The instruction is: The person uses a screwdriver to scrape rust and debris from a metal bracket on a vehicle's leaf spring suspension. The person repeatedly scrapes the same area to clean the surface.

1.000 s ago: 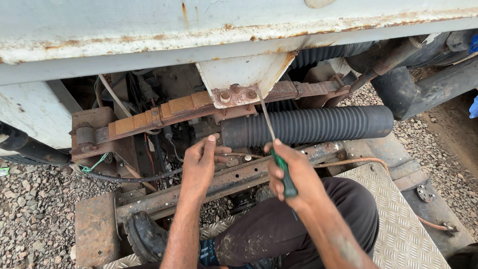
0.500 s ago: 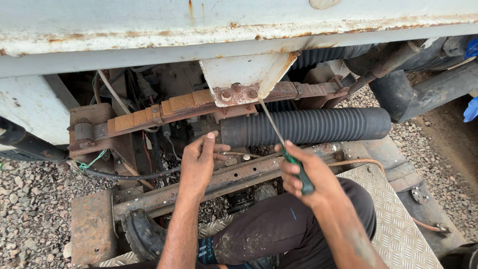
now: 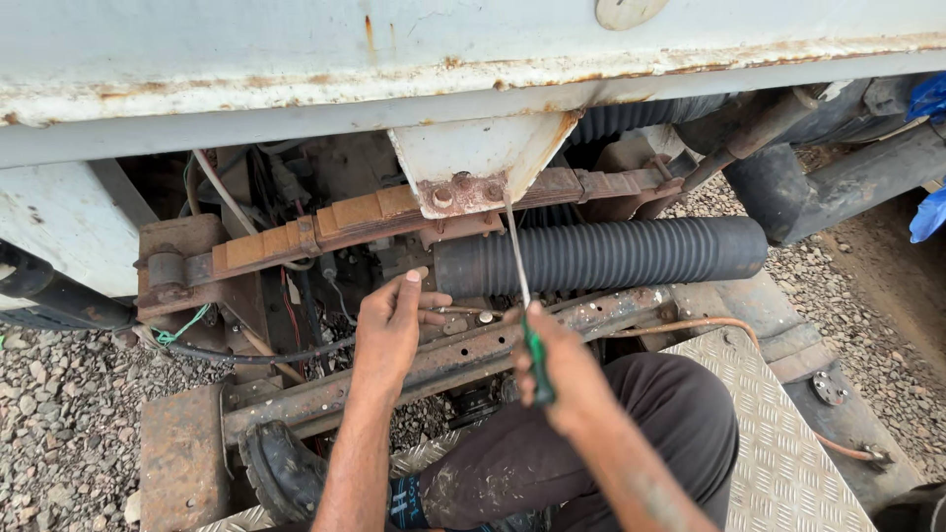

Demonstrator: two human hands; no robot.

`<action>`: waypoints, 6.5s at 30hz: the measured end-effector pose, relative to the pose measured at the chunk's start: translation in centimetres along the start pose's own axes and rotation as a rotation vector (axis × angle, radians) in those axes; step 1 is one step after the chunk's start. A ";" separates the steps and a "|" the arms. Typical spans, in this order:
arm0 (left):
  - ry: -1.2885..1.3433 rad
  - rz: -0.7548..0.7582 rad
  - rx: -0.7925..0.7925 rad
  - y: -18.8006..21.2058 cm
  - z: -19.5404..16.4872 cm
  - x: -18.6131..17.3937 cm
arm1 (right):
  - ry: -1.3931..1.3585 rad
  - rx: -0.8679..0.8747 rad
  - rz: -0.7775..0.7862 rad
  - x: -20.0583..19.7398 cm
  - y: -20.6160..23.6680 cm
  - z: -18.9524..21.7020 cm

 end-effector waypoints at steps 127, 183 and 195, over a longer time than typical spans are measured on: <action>1.104 0.077 0.292 -19.6 14.2 4.5 | -1.232 -0.413 0.144 -5.0 -27.9 -3.5; 1.246 0.263 0.129 -29.4 9.9 7.5 | -1.073 -0.478 0.034 -3.4 -25.9 0.0; 1.220 0.132 0.107 -29.0 11.7 6.4 | -1.083 -0.432 -0.030 -3.4 -25.8 0.1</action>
Point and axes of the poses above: each hand's wrist, its own y-axis away from the middle knuckle, its own x-axis out of the palm, z = x × y, the point moved 6 cm from there along -y, towards the middle knuckle, and after that the axes turned 15 degrees about z, right-handed, at the moved point
